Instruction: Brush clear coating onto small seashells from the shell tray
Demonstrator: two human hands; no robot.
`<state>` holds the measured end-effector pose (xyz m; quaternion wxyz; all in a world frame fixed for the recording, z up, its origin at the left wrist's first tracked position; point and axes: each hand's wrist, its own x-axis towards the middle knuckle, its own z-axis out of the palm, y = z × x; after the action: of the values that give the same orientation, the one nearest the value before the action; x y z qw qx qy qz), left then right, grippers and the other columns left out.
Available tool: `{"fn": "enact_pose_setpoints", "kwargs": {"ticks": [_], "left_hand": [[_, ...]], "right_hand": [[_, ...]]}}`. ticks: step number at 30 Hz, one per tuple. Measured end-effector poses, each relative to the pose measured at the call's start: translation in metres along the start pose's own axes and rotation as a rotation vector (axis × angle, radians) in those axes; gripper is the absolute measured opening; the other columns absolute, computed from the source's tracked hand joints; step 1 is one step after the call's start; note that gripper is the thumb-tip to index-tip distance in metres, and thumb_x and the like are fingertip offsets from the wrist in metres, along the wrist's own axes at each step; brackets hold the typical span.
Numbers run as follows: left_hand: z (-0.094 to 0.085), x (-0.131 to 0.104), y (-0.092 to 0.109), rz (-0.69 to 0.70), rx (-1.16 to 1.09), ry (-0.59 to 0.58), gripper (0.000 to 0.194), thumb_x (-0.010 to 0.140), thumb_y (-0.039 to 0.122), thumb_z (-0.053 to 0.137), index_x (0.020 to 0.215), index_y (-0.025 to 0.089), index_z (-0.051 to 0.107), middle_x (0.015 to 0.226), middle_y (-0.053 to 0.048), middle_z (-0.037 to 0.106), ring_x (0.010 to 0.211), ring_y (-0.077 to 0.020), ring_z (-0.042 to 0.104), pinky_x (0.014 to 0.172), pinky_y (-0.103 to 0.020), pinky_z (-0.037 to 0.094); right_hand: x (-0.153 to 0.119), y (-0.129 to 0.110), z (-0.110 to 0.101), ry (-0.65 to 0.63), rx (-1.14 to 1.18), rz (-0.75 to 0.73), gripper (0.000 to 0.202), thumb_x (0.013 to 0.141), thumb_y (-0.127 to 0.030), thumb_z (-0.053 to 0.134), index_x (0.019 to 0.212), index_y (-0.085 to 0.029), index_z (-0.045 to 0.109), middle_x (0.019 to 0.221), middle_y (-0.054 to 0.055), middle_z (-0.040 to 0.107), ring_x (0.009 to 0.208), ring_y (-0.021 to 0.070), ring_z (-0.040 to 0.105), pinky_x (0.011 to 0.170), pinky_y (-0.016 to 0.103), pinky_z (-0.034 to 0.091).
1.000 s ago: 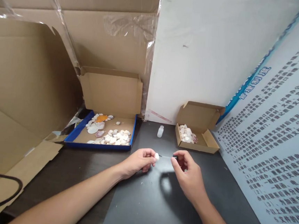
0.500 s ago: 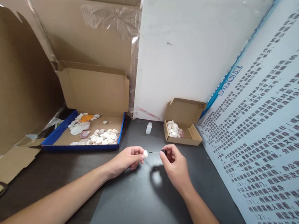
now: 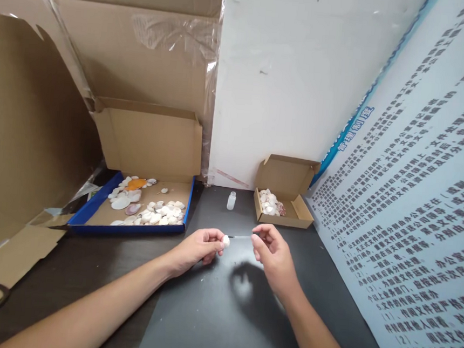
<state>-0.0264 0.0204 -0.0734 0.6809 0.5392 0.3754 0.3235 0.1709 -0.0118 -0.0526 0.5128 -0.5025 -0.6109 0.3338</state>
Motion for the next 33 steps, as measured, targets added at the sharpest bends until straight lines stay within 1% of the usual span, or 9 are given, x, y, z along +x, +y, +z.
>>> {"fn": "enact_pose_setpoints", "kwargs": {"ticks": [3,6,12,16,20,23,27,30,33], "left_hand": [[0.0006,-0.001,0.0022,0.002,-0.004,-0.005,0.029,0.075,0.04,0.068,0.083,0.015,0.058,0.068,0.003,0.055,0.045,-0.0033,0.035,0.045,-0.019,0.028],[0.0012,-0.0016,0.0043,-0.013,0.001,-0.005,0.03,0.075,0.042,0.069,0.081,0.015,0.057,0.067,0.003,0.055,0.045,-0.0035,0.035,0.045,-0.019,0.028],[0.0009,-0.0015,0.0042,-0.009,0.004,-0.006,0.032,0.075,0.044,0.069,0.082,0.015,0.056,0.067,0.003,0.055,0.044,-0.0035,0.036,0.045,-0.019,0.027],[0.0009,-0.0021,0.0052,-0.018,0.005,-0.004,0.034,0.074,0.045,0.069,0.082,0.015,0.057,0.066,0.003,0.054,0.044,-0.0035,0.035,0.044,-0.019,0.026],[0.0016,-0.0021,0.0061,-0.017,-0.006,0.007,0.035,0.072,0.045,0.071,0.08,0.015,0.056,0.065,0.004,0.054,0.043,-0.0031,0.034,0.044,-0.02,0.026],[0.0024,-0.0017,0.0062,-0.022,-0.01,0.02,0.035,0.071,0.046,0.072,0.08,0.015,0.057,0.065,0.004,0.054,0.042,-0.003,0.034,0.043,-0.02,0.026],[0.004,-0.0022,0.0076,-0.018,-0.038,0.026,0.036,0.069,0.046,0.073,0.077,0.015,0.055,0.064,0.004,0.054,0.042,-0.0029,0.033,0.043,-0.02,0.026],[0.0049,-0.0029,0.0086,-0.008,-0.046,0.035,0.036,0.069,0.045,0.073,0.075,0.015,0.054,0.063,0.004,0.054,0.042,-0.0028,0.033,0.043,-0.019,0.026],[0.0051,-0.0031,0.0083,0.002,-0.049,0.049,0.034,0.07,0.043,0.073,0.074,0.015,0.053,0.062,0.004,0.055,0.041,-0.0027,0.033,0.043,-0.019,0.025]], "right_hand": [[-0.0011,-0.0007,0.0013,-0.009,-0.051,-0.019,0.018,0.084,-0.037,0.057,0.087,-0.019,0.054,0.063,-0.004,0.045,0.053,0.0112,0.043,0.05,0.022,0.037],[-0.0021,-0.001,0.0021,-0.021,-0.03,-0.013,0.019,0.085,-0.038,0.055,0.089,-0.02,0.053,0.063,-0.005,0.044,0.052,0.0112,0.043,0.05,0.022,0.037],[-0.0034,-0.0003,0.0026,-0.028,-0.089,-0.041,0.018,0.087,-0.037,0.054,0.09,-0.019,0.054,0.063,-0.005,0.045,0.053,0.0116,0.044,0.051,0.022,0.037],[-0.0039,-0.0022,0.0026,0.031,-0.178,-0.053,0.015,0.085,-0.035,0.056,0.088,-0.019,0.054,0.063,-0.004,0.047,0.053,0.0115,0.045,0.051,0.022,0.037],[-0.0043,-0.0037,0.0023,-0.016,-0.153,-0.082,0.014,0.086,-0.033,0.054,0.089,-0.019,0.054,0.061,-0.005,0.046,0.052,0.0111,0.044,0.05,0.022,0.037],[-0.0042,-0.0035,0.0016,0.03,-0.18,-0.087,0.012,0.085,-0.032,0.055,0.088,-0.02,0.054,0.06,-0.005,0.047,0.052,0.0112,0.044,0.05,0.022,0.037],[-0.0046,-0.004,0.0014,-0.003,-0.198,-0.112,0.011,0.085,-0.031,0.055,0.088,-0.02,0.054,0.061,-0.005,0.048,0.053,0.0118,0.045,0.052,0.023,0.038],[-0.0062,-0.0055,0.0024,0.011,-0.228,-0.124,0.01,0.085,-0.029,0.056,0.088,-0.02,0.053,0.062,-0.004,0.049,0.053,0.0116,0.046,0.052,0.023,0.037],[-0.0077,-0.0062,0.0032,-0.038,-0.2,-0.147,0.01,0.086,-0.029,0.054,0.09,-0.02,0.054,0.062,-0.004,0.05,0.054,0.0119,0.047,0.051,0.022,0.038]]}}
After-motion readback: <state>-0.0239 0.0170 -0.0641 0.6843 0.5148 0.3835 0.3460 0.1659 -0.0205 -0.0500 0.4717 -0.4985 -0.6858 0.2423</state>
